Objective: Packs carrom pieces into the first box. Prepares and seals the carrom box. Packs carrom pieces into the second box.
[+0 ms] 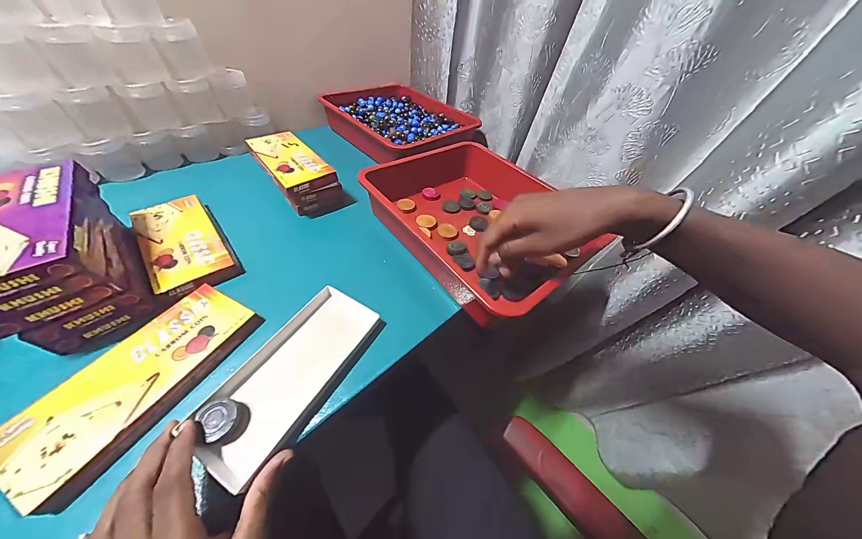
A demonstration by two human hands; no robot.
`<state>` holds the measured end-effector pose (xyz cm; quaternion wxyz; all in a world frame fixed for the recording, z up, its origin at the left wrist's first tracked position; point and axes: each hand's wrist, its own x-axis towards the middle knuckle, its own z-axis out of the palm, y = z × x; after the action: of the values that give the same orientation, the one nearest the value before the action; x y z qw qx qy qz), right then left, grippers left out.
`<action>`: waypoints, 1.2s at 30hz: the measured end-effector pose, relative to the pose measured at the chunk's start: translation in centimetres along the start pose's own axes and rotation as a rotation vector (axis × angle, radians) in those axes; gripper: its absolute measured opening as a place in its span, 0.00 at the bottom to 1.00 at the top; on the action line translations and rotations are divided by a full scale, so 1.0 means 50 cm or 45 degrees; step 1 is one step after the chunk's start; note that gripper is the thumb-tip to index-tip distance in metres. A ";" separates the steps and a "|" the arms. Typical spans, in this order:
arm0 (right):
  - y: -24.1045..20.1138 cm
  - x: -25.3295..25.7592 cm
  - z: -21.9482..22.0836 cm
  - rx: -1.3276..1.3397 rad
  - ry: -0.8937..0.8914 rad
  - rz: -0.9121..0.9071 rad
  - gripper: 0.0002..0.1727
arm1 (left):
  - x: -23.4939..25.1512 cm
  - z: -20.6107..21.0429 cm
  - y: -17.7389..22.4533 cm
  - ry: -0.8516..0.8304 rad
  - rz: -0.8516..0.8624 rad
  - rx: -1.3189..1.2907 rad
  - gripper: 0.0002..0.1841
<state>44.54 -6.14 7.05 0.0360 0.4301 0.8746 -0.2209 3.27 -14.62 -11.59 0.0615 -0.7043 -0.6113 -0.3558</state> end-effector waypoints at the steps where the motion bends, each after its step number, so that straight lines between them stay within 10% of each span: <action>1: -0.013 0.000 0.010 0.100 -0.129 -0.015 0.13 | 0.000 -0.001 -0.001 -0.006 0.000 0.004 0.44; 8: 0.018 -0.052 0.003 -0.204 0.073 0.135 0.21 | 0.001 0.001 -0.001 0.008 0.003 0.027 0.43; 12: 0.034 -0.097 -0.026 -0.053 -0.217 0.484 0.27 | 0.001 0.001 0.000 0.008 0.008 0.023 0.44; 20: 0.071 -0.074 -0.010 -0.067 0.105 0.317 0.35 | 0.003 -0.001 0.004 0.010 0.002 0.018 0.43; 36: 0.001 -0.082 0.036 -0.190 0.020 0.253 0.41 | -0.001 0.001 -0.005 -0.003 0.022 -0.012 0.44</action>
<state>46.90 -9.87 6.47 0.0825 0.5125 0.8419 -0.1472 3.07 -14.59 -11.75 0.0606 -0.7102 -0.6035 -0.3574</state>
